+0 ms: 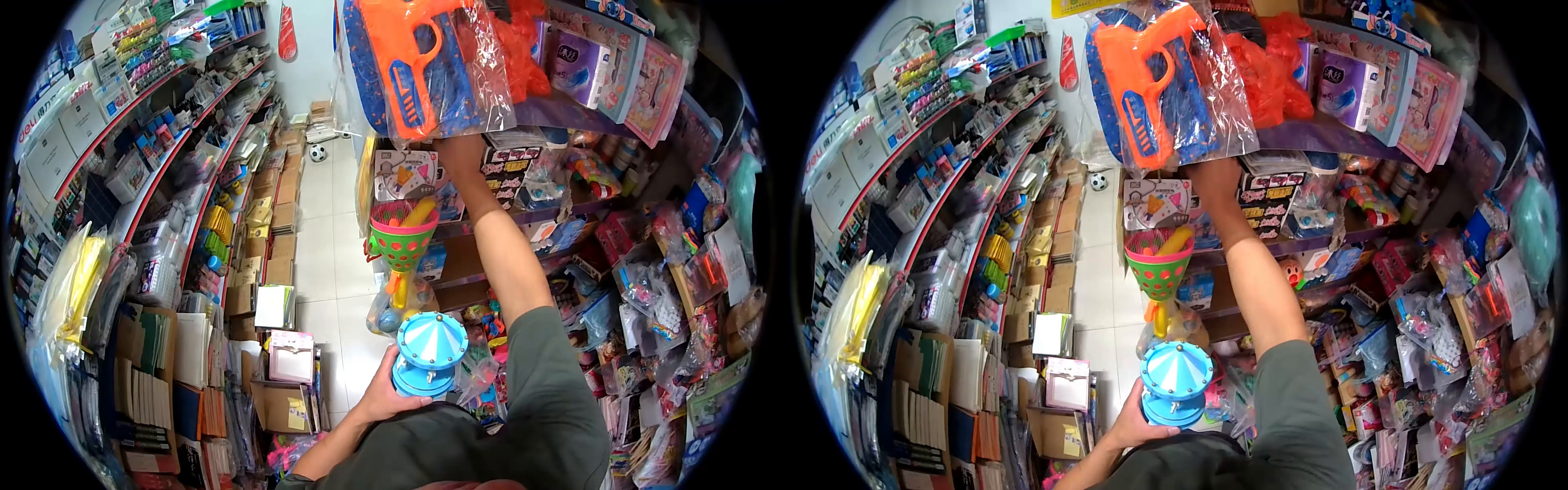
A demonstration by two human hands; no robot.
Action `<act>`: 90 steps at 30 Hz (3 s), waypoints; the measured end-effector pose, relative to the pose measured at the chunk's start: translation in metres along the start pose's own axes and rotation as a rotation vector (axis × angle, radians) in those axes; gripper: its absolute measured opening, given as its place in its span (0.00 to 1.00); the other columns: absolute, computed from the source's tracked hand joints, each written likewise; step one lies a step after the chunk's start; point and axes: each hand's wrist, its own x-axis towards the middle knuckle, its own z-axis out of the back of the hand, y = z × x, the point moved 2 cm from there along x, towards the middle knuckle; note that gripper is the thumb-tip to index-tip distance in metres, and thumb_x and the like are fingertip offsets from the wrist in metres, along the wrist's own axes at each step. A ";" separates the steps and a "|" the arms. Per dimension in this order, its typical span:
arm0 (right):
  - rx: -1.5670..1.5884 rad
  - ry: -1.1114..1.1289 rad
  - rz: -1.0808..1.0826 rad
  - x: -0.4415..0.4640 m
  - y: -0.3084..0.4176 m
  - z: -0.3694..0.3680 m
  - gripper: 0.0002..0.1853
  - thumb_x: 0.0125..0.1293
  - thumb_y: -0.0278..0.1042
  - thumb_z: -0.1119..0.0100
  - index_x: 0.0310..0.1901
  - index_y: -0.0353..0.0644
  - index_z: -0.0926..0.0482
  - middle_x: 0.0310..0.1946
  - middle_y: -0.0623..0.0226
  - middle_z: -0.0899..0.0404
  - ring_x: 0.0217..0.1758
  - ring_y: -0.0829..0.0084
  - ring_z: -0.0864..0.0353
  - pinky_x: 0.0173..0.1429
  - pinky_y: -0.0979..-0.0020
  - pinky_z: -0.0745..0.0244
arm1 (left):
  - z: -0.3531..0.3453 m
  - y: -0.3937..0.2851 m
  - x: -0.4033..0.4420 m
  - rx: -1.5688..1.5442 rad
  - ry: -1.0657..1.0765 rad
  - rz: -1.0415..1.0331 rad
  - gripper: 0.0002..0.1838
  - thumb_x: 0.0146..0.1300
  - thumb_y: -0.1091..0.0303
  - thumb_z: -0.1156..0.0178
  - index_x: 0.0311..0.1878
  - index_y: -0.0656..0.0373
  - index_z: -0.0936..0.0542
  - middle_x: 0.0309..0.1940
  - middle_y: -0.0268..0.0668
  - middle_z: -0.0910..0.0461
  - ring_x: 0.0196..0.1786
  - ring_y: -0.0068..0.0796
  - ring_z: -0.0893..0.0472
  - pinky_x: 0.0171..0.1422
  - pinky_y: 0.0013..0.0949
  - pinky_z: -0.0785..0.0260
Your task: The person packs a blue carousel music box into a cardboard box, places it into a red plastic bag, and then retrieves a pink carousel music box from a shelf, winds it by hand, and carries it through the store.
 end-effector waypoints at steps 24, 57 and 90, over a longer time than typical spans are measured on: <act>0.085 -0.376 0.129 -0.039 -0.003 -0.002 0.46 0.41 0.28 0.16 0.65 0.32 0.30 0.62 0.40 0.31 0.66 0.35 0.33 0.69 0.46 0.34 | 0.020 0.009 -0.018 -0.035 -0.103 -0.013 0.62 0.44 0.63 0.14 0.78 0.61 0.45 0.68 0.44 0.31 0.72 0.38 0.29 0.77 0.41 0.36; 0.156 -0.154 0.210 -0.061 -0.022 0.061 0.25 0.63 0.27 0.30 0.61 0.37 0.26 0.54 0.47 0.27 0.57 0.43 0.25 0.58 0.52 0.26 | 0.025 0.019 0.087 0.304 -0.128 -0.197 0.65 0.40 0.51 0.15 0.78 0.64 0.42 0.68 0.47 0.34 0.74 0.45 0.33 0.79 0.45 0.42; 0.178 0.065 0.241 -0.090 -0.037 0.045 0.18 0.55 0.21 0.31 0.49 0.40 0.19 0.57 0.59 0.19 0.66 0.46 0.29 0.68 0.52 0.30 | 0.023 0.054 0.109 0.184 -0.063 -0.021 0.62 0.42 0.55 0.14 0.78 0.64 0.41 0.69 0.45 0.33 0.74 0.41 0.32 0.79 0.41 0.40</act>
